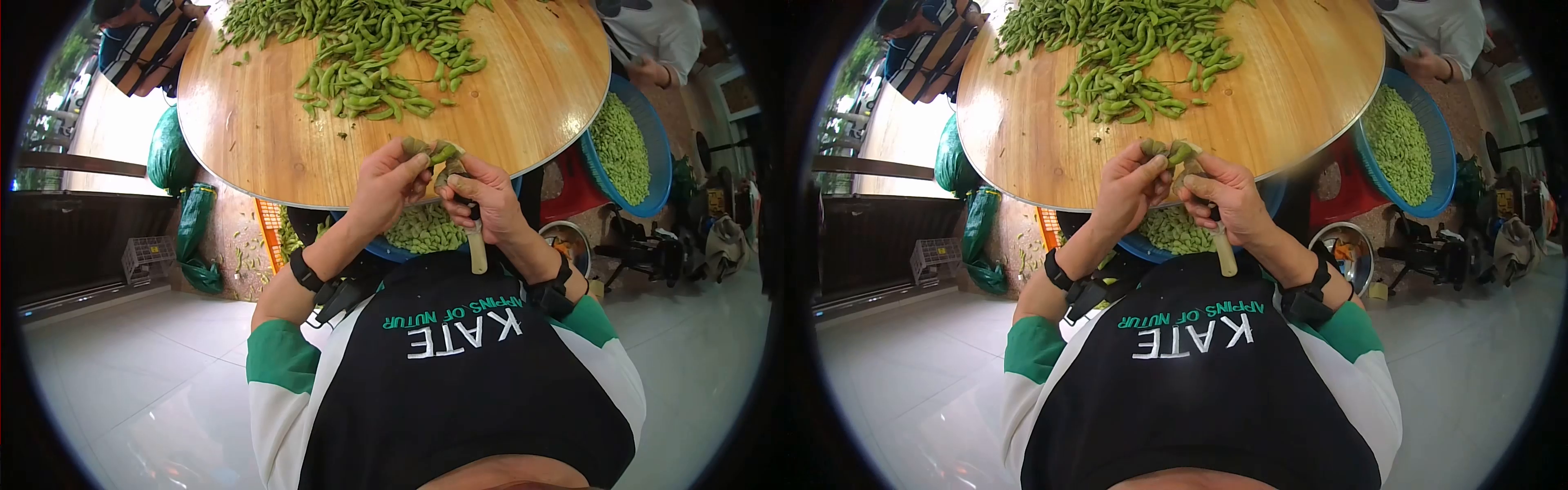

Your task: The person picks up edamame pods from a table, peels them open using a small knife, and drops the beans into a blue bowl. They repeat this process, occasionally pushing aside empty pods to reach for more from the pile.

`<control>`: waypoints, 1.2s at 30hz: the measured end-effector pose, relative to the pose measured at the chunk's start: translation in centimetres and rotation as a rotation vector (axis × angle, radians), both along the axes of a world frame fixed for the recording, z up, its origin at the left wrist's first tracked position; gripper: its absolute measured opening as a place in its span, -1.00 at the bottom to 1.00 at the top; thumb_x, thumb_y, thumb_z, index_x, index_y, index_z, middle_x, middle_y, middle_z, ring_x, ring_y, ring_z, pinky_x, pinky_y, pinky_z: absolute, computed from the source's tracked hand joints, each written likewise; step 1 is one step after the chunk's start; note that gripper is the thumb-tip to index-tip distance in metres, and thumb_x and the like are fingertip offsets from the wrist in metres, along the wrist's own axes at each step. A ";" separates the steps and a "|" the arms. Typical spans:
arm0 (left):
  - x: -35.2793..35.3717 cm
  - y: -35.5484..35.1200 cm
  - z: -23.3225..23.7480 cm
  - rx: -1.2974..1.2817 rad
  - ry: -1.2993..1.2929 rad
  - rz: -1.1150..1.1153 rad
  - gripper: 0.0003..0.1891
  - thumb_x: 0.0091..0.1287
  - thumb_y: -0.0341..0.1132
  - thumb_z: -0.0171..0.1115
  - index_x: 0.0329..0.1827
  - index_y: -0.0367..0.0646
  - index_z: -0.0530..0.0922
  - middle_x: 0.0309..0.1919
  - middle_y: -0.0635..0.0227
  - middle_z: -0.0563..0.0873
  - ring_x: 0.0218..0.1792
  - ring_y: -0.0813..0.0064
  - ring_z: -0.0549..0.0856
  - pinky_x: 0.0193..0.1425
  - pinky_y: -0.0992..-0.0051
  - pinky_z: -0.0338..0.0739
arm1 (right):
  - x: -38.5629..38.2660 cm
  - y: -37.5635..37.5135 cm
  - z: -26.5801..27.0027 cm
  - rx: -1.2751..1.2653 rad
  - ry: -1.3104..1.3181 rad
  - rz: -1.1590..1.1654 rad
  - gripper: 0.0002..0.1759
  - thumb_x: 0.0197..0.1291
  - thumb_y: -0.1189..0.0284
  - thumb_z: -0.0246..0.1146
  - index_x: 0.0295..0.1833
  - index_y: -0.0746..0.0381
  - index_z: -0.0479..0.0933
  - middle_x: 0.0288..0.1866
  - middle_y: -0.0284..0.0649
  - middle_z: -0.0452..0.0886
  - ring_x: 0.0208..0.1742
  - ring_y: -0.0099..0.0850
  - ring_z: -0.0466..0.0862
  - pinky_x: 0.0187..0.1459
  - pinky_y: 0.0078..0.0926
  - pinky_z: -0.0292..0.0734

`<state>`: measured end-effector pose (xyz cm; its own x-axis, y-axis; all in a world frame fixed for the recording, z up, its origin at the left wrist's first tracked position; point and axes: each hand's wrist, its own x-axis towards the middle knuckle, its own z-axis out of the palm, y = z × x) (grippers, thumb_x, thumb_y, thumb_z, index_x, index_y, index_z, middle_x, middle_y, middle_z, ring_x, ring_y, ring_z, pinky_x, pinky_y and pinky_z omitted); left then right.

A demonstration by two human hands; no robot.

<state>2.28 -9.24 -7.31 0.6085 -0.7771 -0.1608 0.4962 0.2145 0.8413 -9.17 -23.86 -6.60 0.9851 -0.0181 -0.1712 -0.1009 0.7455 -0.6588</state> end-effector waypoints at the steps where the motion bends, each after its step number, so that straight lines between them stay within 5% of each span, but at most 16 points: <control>1: 0.2 0.1 0.2 0.001 0.000 0.003 -0.85 0.42 -0.37 0.11 -0.06 -0.23 0.52 -0.46 0.45 0.58 -0.53 0.71 0.47 -0.53 0.68 0.31 | 0.0 -0.2 -0.2 0.001 0.000 0.003 -0.63 0.32 0.50 0.13 0.24 0.26 0.41 -0.33 -0.30 0.54 -0.57 -0.63 0.37 -0.64 -0.76 0.24; 3: 0.8 0.3 0.7 -0.093 0.335 -0.190 -0.84 0.41 -0.35 0.13 -0.05 -0.22 0.52 -0.48 0.44 0.56 -0.55 0.68 0.46 -0.55 0.68 0.29 | -0.2 -0.8 -0.5 0.105 -0.041 0.083 -0.63 0.33 0.51 0.11 0.24 0.26 0.41 -0.33 -0.27 0.55 -0.58 -0.62 0.36 -0.65 -0.74 0.24; 6: 0.9 0.5 0.5 -0.161 0.491 -0.290 -0.84 0.43 -0.33 0.11 -0.06 -0.21 0.53 -0.51 0.45 0.54 -0.56 0.65 0.46 -0.56 0.68 0.28 | -0.3 -1.3 -0.8 0.154 -0.048 0.154 -0.58 0.34 0.47 0.09 0.30 0.22 0.35 -0.36 -0.23 0.47 -0.60 -0.63 0.29 -0.69 -0.75 0.21; 10: 0.5 -0.1 0.8 0.042 0.222 -0.160 -0.85 0.40 -0.36 0.15 -0.09 -0.24 0.53 -0.48 0.46 0.55 -0.56 0.63 0.47 -0.57 0.60 0.34 | -0.2 -1.2 -1.2 0.210 0.004 0.098 -0.65 0.36 0.51 0.05 0.24 0.21 0.40 -0.34 -0.21 0.53 -0.60 -0.61 0.33 -0.69 -0.75 0.24; 13: 0.3 0.2 1.7 0.282 -1.231 0.069 -0.74 0.19 -0.47 0.33 -0.12 -0.36 0.49 -0.39 0.20 0.58 -0.54 0.33 0.56 -0.46 0.42 0.46 | 0.0 -1.1 -0.8 0.265 0.054 0.084 -0.69 0.36 0.50 0.06 0.19 0.19 0.42 -0.35 -0.22 0.52 -0.59 -0.61 0.31 -0.70 -0.76 0.23; 14: 0.4 0.4 1.9 0.284 -1.229 0.070 -0.74 0.19 -0.47 0.33 -0.12 -0.36 0.49 -0.39 0.20 0.58 -0.54 0.33 0.56 -0.46 0.42 0.46 | 0.0 -1.0 -0.8 0.300 0.058 0.113 -0.71 0.36 0.50 0.06 0.16 0.19 0.43 -0.35 -0.22 0.51 -0.59 -0.62 0.31 -0.70 -0.76 0.23; 16: 0.5 0.5 2.0 0.304 -1.630 0.132 -0.77 0.13 -0.48 0.34 -0.17 -0.33 0.53 -0.49 0.12 0.55 -0.55 0.20 0.55 -0.46 0.45 0.45 | 0.0 -0.9 -0.7 0.333 0.062 0.140 -0.74 0.36 0.50 0.06 0.13 0.19 0.44 -0.34 -0.23 0.51 -0.59 -0.62 0.31 -0.70 -0.76 0.23; 20: 0.2 0.8 2.6 0.393 -1.245 0.027 -0.88 0.22 -0.43 0.30 -0.28 -0.31 0.57 -0.59 0.24 0.56 -0.61 0.38 0.54 -0.48 0.50 0.44 | -0.1 -0.7 -0.6 0.298 0.057 0.123 -0.76 0.35 0.51 0.06 0.10 0.20 0.45 -0.33 -0.23 0.51 -0.59 -0.62 0.30 -0.70 -0.76 0.23; 22: -0.1 0.3 3.2 0.342 -0.225 -0.053 -0.82 0.32 -0.35 0.23 -0.36 -0.31 0.58 -0.65 0.34 0.56 -0.63 0.57 0.52 -0.52 0.51 0.42 | -0.1 -0.6 -0.6 0.279 0.064 0.099 -0.75 0.35 0.51 0.06 0.11 0.20 0.45 -0.32 -0.23 0.52 -0.59 -0.62 0.31 -0.70 -0.76 0.23; 25: -0.4 0.4 2.5 0.349 -0.229 -0.106 -0.77 0.38 -0.30 0.16 -0.31 -0.33 0.57 -0.59 0.40 0.60 -0.58 0.73 0.50 -0.53 0.54 0.42 | -0.3 -0.7 -0.6 0.135 0.041 0.066 -0.72 0.35 0.49 0.08 0.15 0.23 0.44 -0.31 -0.24 0.53 -0.59 -0.63 0.34 -0.70 -0.77 0.20; 26: -0.7 0.3 2.2 0.348 -0.227 -0.106 -0.77 0.38 -0.30 0.16 -0.31 -0.33 0.57 -0.59 0.40 0.60 -0.58 0.73 0.50 -0.53 0.54 0.42 | -0.3 -0.8 -0.7 -0.123 0.034 0.009 -0.70 0.33 0.49 0.11 0.15 0.25 0.44 -0.31 -0.26 0.53 -0.55 -0.62 0.38 -0.64 -0.73 0.27; 30: -2.2 -0.1 1.7 0.446 -0.765 -0.010 -0.81 0.34 -0.36 0.17 -0.37 -0.33 0.50 -0.61 0.14 0.56 -0.62 0.32 0.53 -0.50 0.39 0.42 | -0.1 0.1 0.3 -0.873 -0.038 -0.284 -0.66 0.24 0.49 0.25 0.12 0.34 0.46 -0.31 -0.32 0.53 -0.41 -0.56 0.47 -0.39 -0.60 0.43; 34: -2.8 0.0 1.6 0.406 -1.034 0.054 -0.83 0.29 -0.43 0.14 -0.43 -0.32 0.40 -0.58 -0.08 0.49 -0.50 -0.13 0.52 -0.45 0.17 0.39 | 0.3 -0.3 -1.0 -1.004 -0.165 -0.355 -0.64 0.13 0.53 0.31 0.06 0.35 0.47 -0.31 -0.27 0.52 -0.35 -0.47 0.49 -0.27 -0.52 0.45; 36: -3.1 0.1 1.6 0.406 -1.048 0.050 -0.84 0.28 -0.44 0.14 -0.43 -0.32 0.40 -0.57 -0.08 0.49 -0.48 -0.13 0.53 -0.44 0.15 0.39 | 0.0 -0.6 -0.5 -1.272 -0.187 -0.335 -0.69 0.06 0.58 0.30 -0.05 0.34 0.48 -0.34 -0.16 0.49 -0.36 -0.40 0.51 -0.31 -0.48 0.44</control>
<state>-0.86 -9.12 -5.68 0.6212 -0.7543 0.2127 -0.4983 -0.1707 0.8500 -9.12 -24.45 -7.14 0.9083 -0.3087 0.2823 0.1335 -0.4256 -0.8950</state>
